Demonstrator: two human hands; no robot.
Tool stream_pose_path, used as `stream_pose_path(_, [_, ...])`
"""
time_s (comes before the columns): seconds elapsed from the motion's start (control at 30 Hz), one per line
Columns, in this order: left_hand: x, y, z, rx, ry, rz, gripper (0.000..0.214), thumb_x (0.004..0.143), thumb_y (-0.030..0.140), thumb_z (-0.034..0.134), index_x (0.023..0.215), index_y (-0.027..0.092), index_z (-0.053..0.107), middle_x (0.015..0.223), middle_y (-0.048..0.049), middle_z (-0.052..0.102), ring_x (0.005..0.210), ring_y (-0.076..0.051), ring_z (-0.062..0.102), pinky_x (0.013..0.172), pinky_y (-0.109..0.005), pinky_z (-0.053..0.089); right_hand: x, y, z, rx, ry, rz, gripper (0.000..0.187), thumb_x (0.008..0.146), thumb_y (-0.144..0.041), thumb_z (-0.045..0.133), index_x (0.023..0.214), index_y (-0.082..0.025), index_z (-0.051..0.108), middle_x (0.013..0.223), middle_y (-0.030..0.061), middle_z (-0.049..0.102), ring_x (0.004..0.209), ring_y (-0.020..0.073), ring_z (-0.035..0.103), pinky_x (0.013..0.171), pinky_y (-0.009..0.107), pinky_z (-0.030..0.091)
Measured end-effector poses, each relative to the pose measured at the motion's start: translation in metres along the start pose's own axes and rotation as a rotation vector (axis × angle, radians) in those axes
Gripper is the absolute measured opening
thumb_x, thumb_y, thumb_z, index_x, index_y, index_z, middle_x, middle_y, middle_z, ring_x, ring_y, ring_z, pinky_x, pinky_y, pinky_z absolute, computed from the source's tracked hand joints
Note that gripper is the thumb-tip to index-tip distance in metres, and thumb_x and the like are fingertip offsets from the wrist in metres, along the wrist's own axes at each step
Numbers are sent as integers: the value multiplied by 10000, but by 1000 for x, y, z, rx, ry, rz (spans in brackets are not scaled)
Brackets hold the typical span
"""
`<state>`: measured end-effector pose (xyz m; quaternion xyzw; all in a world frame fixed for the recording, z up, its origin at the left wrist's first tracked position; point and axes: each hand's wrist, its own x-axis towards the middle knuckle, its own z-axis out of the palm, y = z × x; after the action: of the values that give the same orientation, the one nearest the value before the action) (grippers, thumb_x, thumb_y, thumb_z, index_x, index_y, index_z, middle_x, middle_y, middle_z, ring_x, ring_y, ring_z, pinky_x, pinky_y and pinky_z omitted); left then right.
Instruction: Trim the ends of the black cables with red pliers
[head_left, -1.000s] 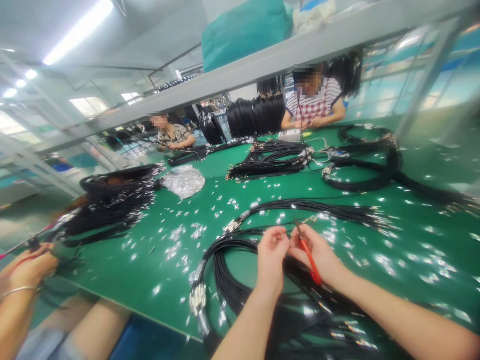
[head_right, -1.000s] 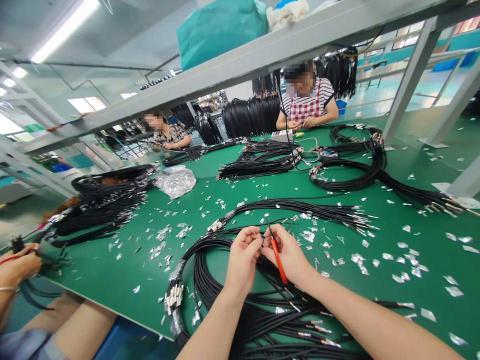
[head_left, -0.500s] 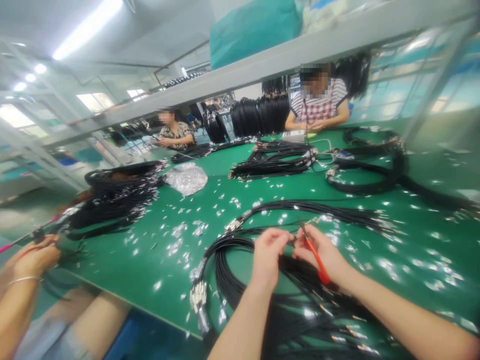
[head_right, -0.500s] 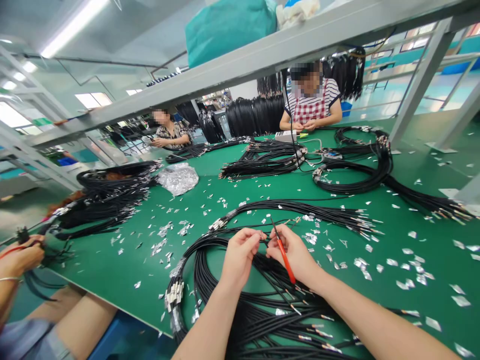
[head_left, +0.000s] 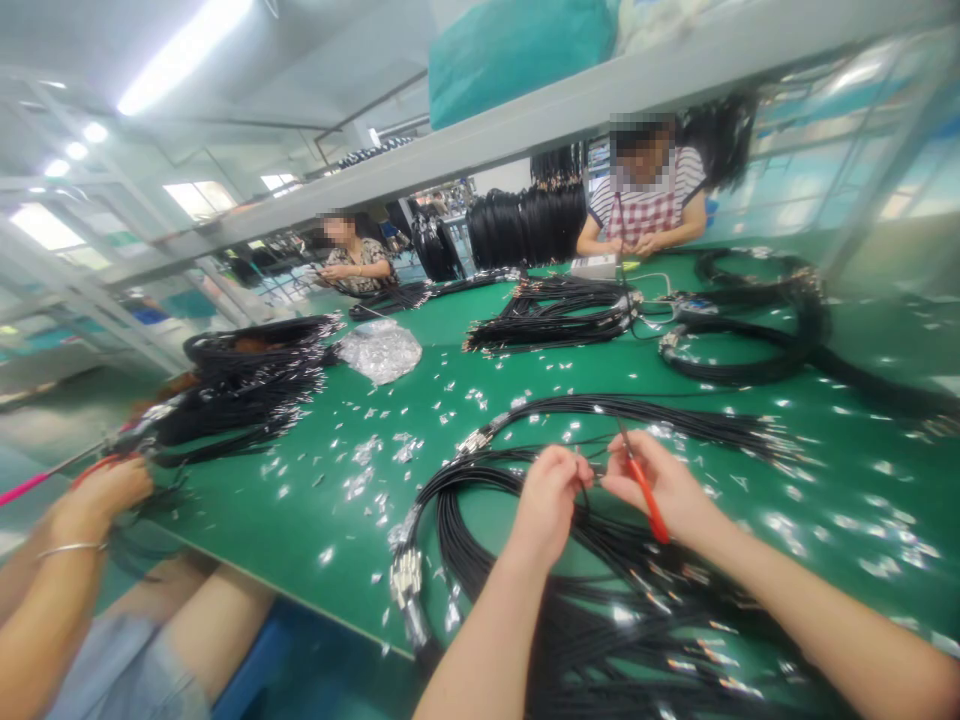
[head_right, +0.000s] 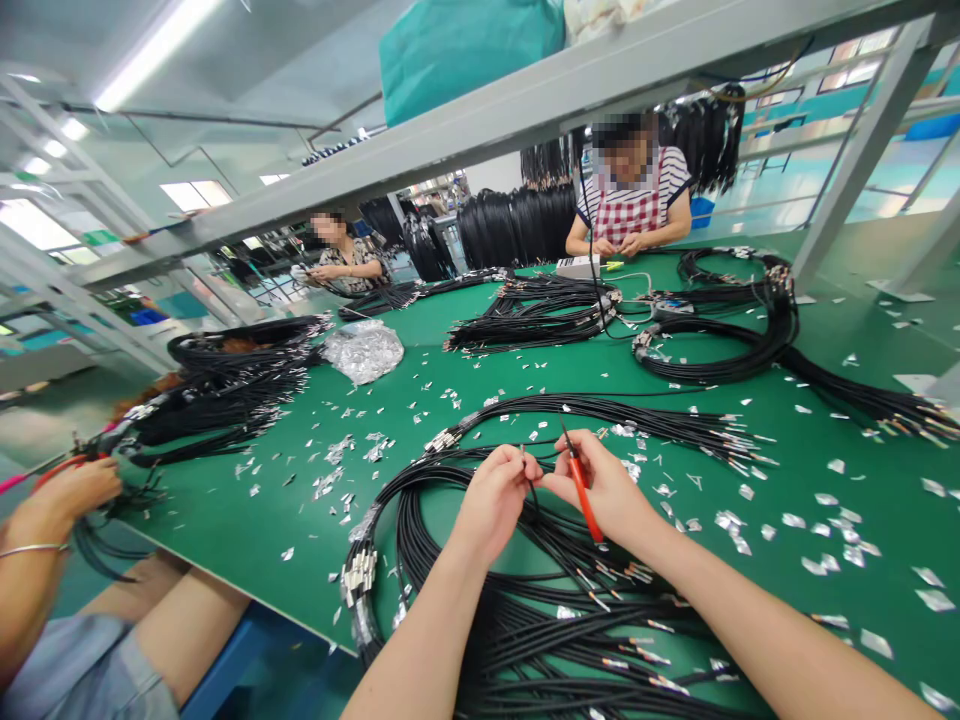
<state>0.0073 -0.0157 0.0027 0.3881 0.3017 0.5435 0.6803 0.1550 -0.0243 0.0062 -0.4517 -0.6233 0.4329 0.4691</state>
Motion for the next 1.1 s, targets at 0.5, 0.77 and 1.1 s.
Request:
stream_pose_path(0.5, [-3, -7, -4, 274, 107, 130, 134, 768, 250, 531, 680, 156, 495, 647, 4, 508, 545, -84, 446, 538, -215, 347, -13, -13, -1, -74, -342, 210, 369, 828, -445, 465, 566, -187, 445, 447, -35, 490, 367, 82, 436, 387, 197, 336])
stream_pose_path(0.77, [-10, -8, 0, 585, 179, 416, 147, 797, 232, 486, 658, 186, 472, 714, -19, 513, 671, -135, 473, 655, -244, 374, -19, -31, 11, 134, -298, 260, 339, 811, -476, 432, 668, -179, 511, 392, -55, 442, 330, 82, 388, 364, 195, 319])
stream_pose_path(1.1, [-4, -7, 0, 374, 215, 274, 87, 723, 234, 599, 718, 169, 542, 721, -18, 587, 725, -136, 547, 705, -246, 409, -19, -28, -2, -79, -43, 99, 172, 731, -357, 578, 689, -206, 507, 502, -45, 481, 438, 103, 434, 440, 230, 357])
